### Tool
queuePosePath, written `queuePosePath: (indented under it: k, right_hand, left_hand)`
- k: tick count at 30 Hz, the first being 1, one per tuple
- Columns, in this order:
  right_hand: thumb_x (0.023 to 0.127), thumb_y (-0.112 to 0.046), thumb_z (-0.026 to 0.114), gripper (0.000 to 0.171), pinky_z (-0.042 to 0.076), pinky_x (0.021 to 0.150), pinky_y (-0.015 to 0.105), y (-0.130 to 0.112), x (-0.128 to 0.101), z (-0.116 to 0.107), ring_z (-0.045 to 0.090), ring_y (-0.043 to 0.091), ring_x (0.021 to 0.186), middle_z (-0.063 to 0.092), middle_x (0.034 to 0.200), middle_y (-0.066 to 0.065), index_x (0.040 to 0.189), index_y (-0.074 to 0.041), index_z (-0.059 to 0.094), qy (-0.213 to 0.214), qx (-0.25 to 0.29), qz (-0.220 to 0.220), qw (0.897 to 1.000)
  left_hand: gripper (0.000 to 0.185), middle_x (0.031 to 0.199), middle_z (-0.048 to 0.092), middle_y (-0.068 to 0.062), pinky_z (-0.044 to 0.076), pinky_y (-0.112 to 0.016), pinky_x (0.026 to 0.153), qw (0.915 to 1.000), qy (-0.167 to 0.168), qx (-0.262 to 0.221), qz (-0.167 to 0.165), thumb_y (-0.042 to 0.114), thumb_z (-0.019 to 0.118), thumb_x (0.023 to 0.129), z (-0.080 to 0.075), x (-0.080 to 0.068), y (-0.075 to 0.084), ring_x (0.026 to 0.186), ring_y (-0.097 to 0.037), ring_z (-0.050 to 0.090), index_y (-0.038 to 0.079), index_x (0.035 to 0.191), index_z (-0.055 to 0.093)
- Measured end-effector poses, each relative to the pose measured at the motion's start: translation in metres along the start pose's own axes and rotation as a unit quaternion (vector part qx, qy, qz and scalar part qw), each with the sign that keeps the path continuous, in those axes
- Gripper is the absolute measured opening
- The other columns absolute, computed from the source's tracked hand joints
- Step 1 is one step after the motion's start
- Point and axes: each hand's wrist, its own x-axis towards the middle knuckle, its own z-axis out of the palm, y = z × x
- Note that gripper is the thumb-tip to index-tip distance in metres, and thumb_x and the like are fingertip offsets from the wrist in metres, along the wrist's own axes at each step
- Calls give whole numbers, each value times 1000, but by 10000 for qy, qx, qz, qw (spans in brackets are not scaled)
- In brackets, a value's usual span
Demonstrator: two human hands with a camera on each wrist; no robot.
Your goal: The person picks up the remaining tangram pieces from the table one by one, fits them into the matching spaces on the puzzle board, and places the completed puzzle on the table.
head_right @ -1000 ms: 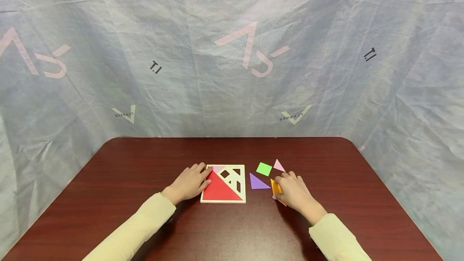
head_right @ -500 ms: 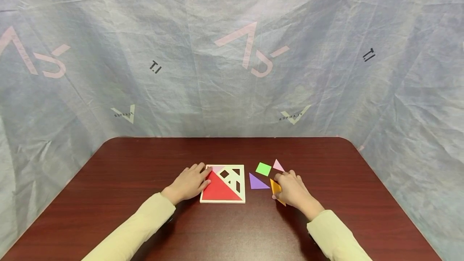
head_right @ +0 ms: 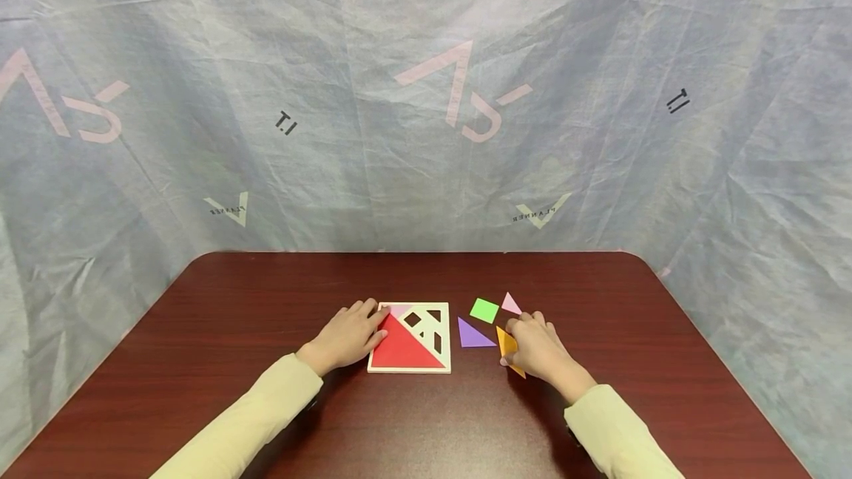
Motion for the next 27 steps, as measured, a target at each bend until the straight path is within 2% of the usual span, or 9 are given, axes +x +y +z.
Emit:
queuePosePath:
  k: [5, 12, 17, 23, 27]
  right_hand:
    - [61, -23, 83, 40, 41, 66, 42, -1, 1, -1, 45, 23, 79, 55, 82, 6, 90, -3, 65, -16, -26, 12, 10000]
    - [61, -23, 83, 39, 40, 67, 42, 0, 0, -1, 46, 24, 80, 54, 83, 4, 89, -5, 62, -47, 40, 71, 10000]
    - [63, -23, 82, 41, 40, 69, 43, 0, -1, 0, 47, 23, 82, 59, 84, 3, 95, -4, 63, -178, 47, 114, 9998]
    - [63, -23, 81, 47, 41, 70, 45, 0, -1, -1, 49, 25, 84, 65, 96, 5, 103, -5, 63, -201, 12, 31, 9998]
    - [63, -23, 81, 43, 41, 67, 44, -1, -1, -1, 50, 24, 81, 65, 88, 2, 99, -5, 65, -151, -114, -79, 9998]
  left_hand:
    - [45, 118, 50, -10, 45, -41, 84, 10000, -23, -16, -19, 37, 49, 92, -1, 0, 0, 106, -24, 50, 13, 129, 52]
    - [43, 114, 51, -10, 45, -40, 81, 9999, 139, -8, 58, 36, 51, 91, -3, 0, 1, 103, -24, 52, 11, 126, 54]
    - [43, 115, 51, -11, 45, -41, 82, 9999, 90, -26, 36, 36, 50, 92, -4, 0, 2, 104, -25, 52, 11, 127, 54]
    - [43, 116, 51, -10, 45, -40, 82, 10000, 77, -17, 25, 36, 51, 92, -4, -1, 2, 104, -24, 51, 12, 127, 53]
    - [43, 116, 51, -11, 45, -40, 82, 9999, 97, 14, 29, 36, 51, 91, -3, -1, 2, 104, -24, 51, 12, 127, 54]
